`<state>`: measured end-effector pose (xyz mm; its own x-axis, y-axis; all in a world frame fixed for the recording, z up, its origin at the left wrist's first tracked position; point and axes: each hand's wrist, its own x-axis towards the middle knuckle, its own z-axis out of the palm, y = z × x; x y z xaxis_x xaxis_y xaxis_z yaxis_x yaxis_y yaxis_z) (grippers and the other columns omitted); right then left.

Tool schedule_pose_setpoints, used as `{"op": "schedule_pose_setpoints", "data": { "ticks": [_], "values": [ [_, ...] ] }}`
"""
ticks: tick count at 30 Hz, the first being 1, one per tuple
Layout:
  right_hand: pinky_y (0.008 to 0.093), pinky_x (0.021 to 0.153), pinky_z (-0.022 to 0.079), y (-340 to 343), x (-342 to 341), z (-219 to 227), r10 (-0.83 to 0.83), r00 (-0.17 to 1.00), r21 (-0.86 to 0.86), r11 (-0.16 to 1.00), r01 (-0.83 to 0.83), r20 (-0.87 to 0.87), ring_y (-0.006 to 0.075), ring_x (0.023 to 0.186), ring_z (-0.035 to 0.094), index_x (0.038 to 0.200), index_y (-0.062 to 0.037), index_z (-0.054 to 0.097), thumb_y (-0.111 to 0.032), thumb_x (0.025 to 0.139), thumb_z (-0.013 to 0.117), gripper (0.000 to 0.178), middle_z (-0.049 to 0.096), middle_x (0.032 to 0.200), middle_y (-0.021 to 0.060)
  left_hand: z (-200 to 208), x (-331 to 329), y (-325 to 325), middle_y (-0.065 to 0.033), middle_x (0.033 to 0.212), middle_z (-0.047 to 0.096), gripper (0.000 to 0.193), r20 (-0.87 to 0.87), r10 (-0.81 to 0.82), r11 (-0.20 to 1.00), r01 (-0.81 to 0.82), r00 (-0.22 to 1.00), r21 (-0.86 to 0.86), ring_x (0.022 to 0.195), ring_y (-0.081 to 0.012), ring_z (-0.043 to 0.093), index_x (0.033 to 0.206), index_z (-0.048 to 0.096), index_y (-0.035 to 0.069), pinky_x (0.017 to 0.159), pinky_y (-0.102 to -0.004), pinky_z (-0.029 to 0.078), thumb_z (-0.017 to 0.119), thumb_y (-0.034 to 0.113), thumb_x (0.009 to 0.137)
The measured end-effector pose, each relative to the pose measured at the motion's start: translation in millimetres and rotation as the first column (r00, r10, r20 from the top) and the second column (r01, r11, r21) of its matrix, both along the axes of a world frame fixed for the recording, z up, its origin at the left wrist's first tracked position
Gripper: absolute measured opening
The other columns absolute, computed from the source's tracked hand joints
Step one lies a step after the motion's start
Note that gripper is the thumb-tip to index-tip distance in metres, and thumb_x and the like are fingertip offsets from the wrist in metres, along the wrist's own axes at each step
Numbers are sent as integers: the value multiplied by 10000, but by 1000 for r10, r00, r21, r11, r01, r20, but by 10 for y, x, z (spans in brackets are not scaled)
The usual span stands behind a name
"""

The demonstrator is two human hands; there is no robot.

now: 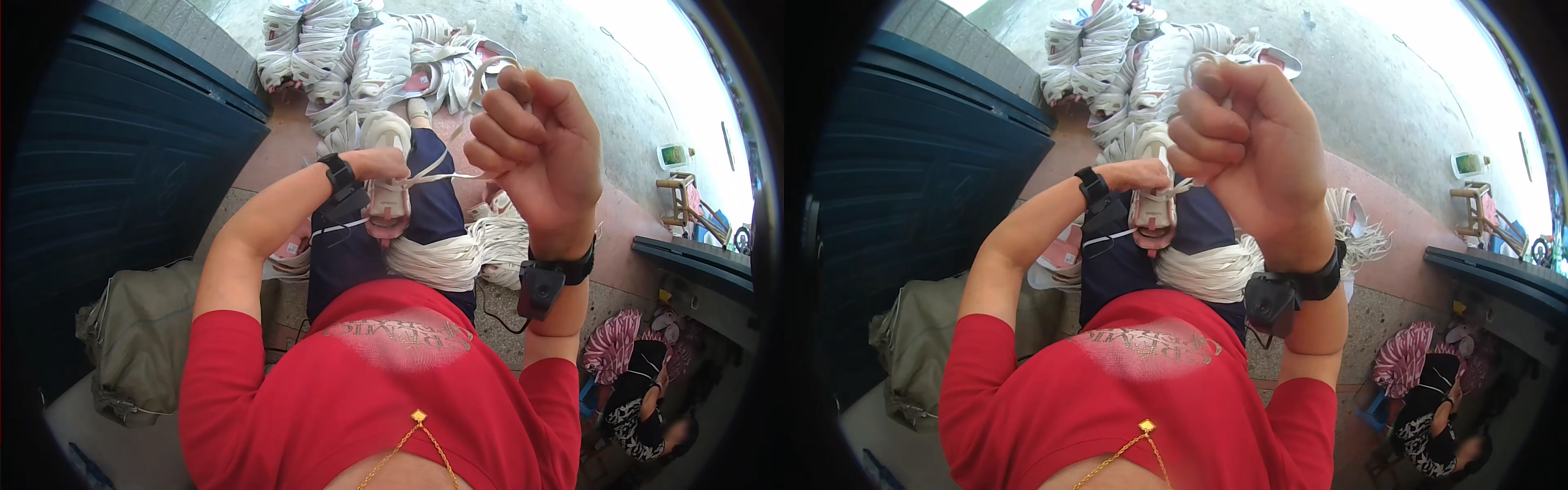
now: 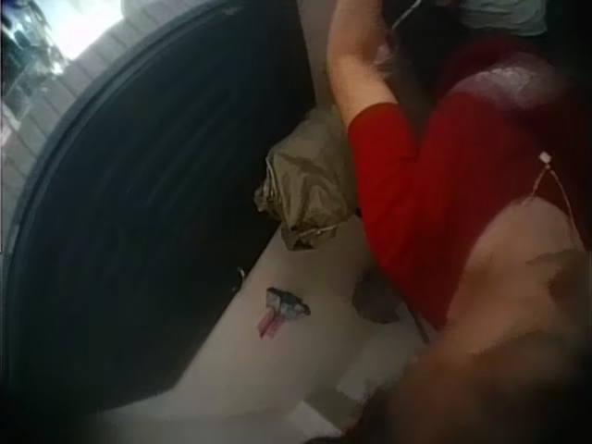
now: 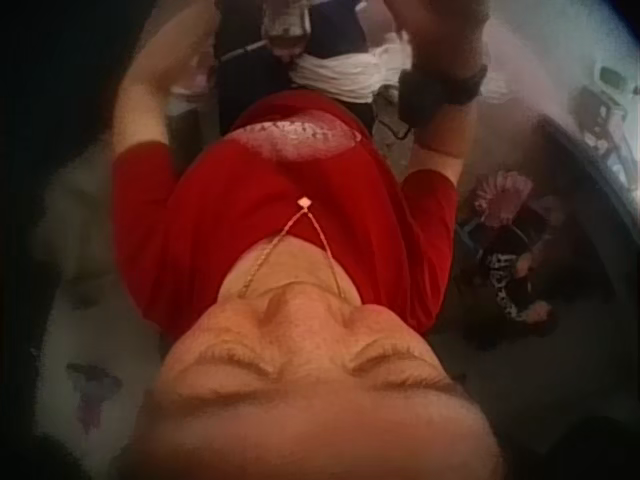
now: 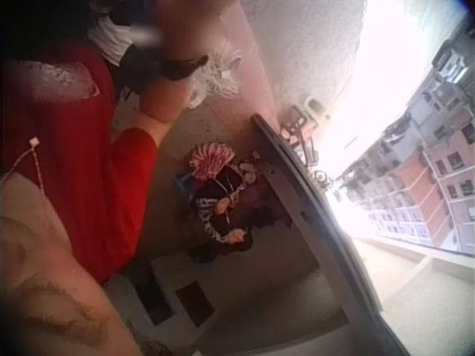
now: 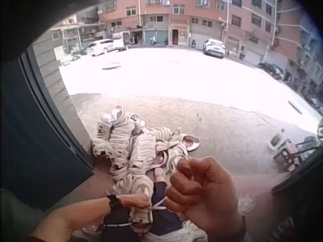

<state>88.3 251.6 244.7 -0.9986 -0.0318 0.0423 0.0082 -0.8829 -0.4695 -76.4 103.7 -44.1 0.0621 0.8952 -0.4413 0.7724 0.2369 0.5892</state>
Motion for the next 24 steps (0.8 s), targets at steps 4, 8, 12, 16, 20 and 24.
{"op": "schedule_pose_setpoints", "data": {
  "ticks": [4,8,12,16,20,24],
  "values": [
    [233,408,242,-138,-202,665,95,947,-114,984,-135,-306,57,475,272,845,-125,404,-221,1069,353,249,332,616,-44,-594,-57,8,-193,814,720,187,24,38,992,-41,999,123,720,-328,705,862,737,-27,658,-406,562,654,118,779],
    [223,318,252,537,194,1085,-29,966,-102,995,3,-256,60,406,316,849,-107,377,-250,1069,352,263,369,600,1,102,27,162,-129,887,736,209,211,210,975,-188,955,-120,824,-243,708,936,733,3,731,-362,551,643,156,826],
    [206,328,228,770,201,915,-106,944,-31,994,101,-312,38,415,302,829,-106,378,-237,1094,336,298,339,580,-18,75,-289,-305,-87,887,736,251,442,260,964,-208,858,-163,852,-189,675,1033,749,44,792,-326,515,642,190,860],
    [227,407,215,1040,212,714,-123,959,-36,992,118,-256,55,451,253,773,-112,361,-118,1044,364,271,298,579,-34,40,-336,-530,-75,925,725,259,509,247,966,-169,825,-195,894,-152,635,1090,748,56,827,-313,497,635,181,893],
    [248,459,222,1056,222,677,-23,963,-10,1000,22,-267,75,475,229,762,-109,353,-81,1024,356,264,285,588,-42,119,-343,-497,-78,1004,696,223,449,291,957,-264,845,-123,1002,-156,604,1091,745,42,861,-333,497,639,132,916],
    [240,475,218,688,119,533,-64,972,126,988,94,-225,68,496,228,798,-119,383,-142,1063,361,267,288,592,-53,297,16,-234,-81,997,668,197,-175,64,996,-52,982,74,1012,-232,626,1011,755,67,835,-362,535,669,119,841]
  ]
}}
